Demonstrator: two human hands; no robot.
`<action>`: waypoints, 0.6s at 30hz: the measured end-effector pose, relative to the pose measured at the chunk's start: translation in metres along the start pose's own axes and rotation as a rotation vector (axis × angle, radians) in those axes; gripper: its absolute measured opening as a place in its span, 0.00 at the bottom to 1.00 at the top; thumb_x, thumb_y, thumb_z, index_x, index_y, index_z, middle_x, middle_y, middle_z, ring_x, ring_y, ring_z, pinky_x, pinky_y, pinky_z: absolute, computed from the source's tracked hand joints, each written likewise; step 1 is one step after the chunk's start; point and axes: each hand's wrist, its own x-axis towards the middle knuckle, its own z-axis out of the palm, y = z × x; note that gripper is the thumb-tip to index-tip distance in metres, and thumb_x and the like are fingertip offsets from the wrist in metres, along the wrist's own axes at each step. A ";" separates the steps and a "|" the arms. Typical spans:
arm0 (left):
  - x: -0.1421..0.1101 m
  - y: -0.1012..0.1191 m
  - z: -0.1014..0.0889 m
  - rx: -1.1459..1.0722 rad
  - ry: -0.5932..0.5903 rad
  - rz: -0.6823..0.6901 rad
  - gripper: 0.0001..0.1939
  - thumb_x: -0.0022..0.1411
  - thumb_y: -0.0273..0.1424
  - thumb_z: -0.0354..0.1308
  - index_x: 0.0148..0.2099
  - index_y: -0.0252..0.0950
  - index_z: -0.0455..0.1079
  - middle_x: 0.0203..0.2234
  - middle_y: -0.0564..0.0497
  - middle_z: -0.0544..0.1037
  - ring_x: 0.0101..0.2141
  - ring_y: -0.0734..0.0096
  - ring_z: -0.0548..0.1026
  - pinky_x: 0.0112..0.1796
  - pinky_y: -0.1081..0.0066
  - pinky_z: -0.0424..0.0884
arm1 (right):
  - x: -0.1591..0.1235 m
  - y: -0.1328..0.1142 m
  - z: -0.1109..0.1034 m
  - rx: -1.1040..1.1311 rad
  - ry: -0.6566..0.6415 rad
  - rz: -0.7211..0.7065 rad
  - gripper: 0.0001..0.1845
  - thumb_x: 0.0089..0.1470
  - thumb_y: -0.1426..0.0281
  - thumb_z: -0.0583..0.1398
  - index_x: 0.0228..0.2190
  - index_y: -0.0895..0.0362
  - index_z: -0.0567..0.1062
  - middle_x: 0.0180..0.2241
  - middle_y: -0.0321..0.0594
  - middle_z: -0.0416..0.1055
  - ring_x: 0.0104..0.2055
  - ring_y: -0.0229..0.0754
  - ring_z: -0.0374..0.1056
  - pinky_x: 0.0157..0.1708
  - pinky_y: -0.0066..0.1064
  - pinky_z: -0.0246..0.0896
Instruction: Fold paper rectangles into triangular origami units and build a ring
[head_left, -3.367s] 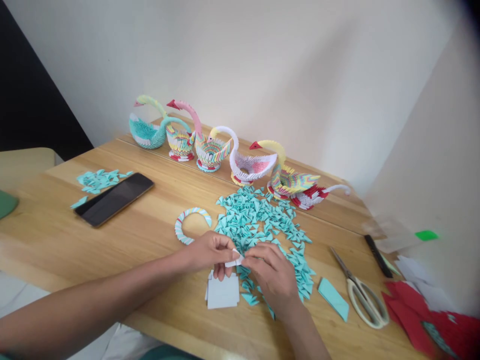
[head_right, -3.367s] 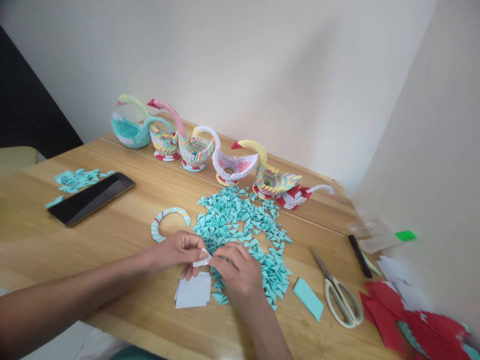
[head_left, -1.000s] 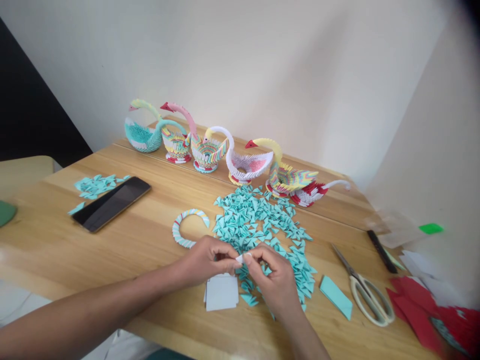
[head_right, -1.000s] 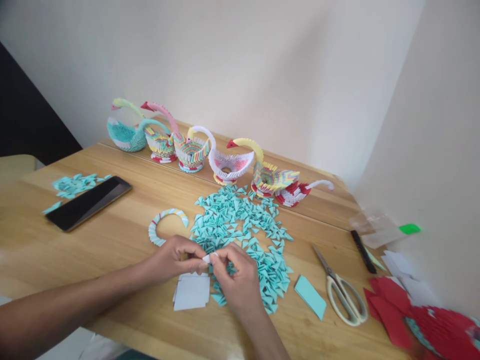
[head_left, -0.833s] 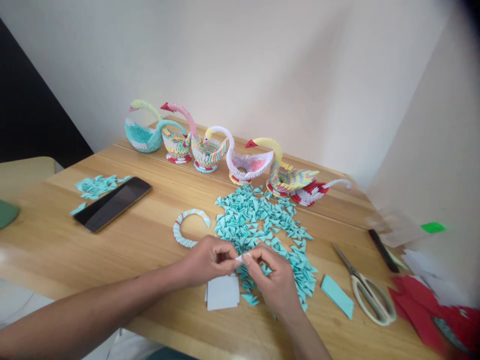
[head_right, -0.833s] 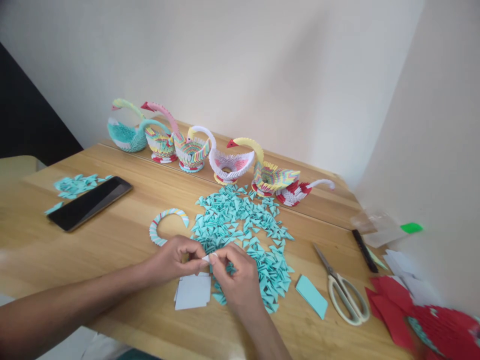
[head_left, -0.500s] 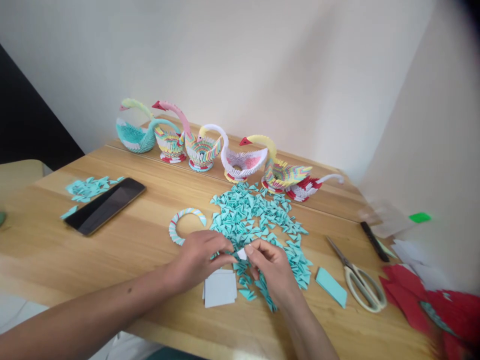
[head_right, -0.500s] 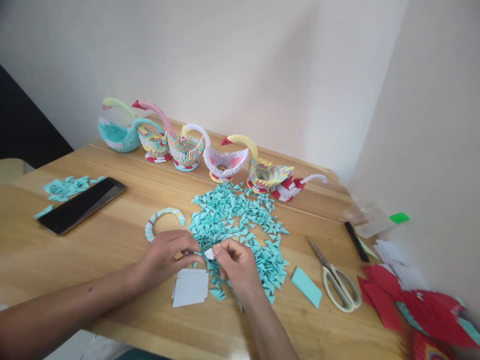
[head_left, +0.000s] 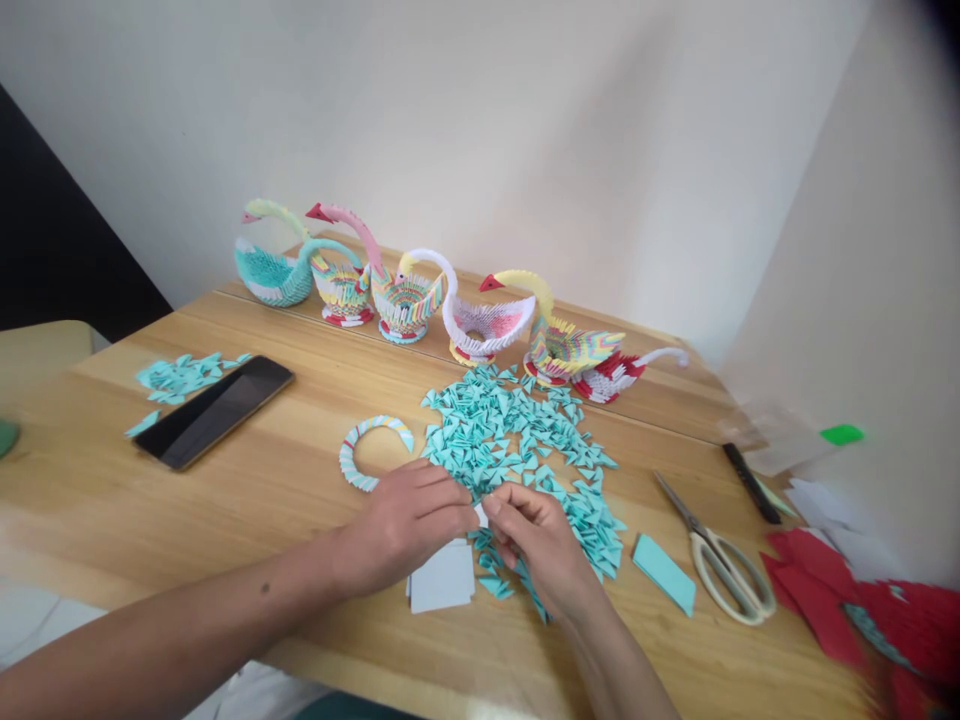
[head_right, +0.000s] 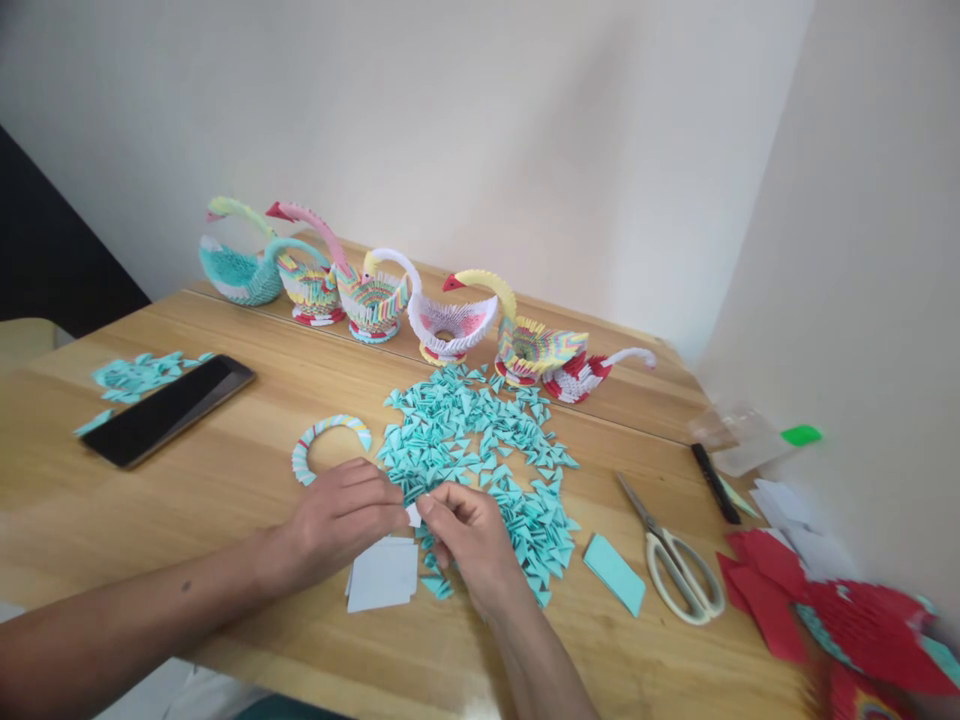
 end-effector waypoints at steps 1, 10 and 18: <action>0.001 0.000 0.000 -0.016 0.001 -0.016 0.07 0.65 0.23 0.51 0.37 0.34 0.69 0.29 0.50 0.76 0.30 0.72 0.69 0.33 0.71 0.62 | 0.000 0.000 0.000 -0.024 0.001 -0.010 0.23 0.51 0.54 0.61 0.18 0.57 0.64 0.14 0.26 0.55 0.14 0.29 0.50 0.16 0.24 0.42; 0.007 0.006 0.005 -0.469 -0.049 -0.593 0.06 0.59 0.26 0.56 0.29 0.33 0.68 0.23 0.52 0.72 0.26 0.75 0.69 0.29 0.76 0.63 | -0.003 -0.008 0.001 -0.371 0.071 -0.225 0.18 0.56 0.57 0.57 0.21 0.57 0.69 0.16 0.30 0.58 0.18 0.33 0.54 0.19 0.24 0.50; 0.004 0.002 0.012 -0.591 -0.176 -0.793 0.11 0.60 0.32 0.54 0.28 0.31 0.68 0.18 0.57 0.66 0.22 0.79 0.60 0.23 0.78 0.54 | 0.000 -0.005 -0.003 -0.359 0.039 -0.180 0.19 0.57 0.56 0.56 0.23 0.57 0.71 0.17 0.30 0.59 0.19 0.33 0.56 0.19 0.24 0.51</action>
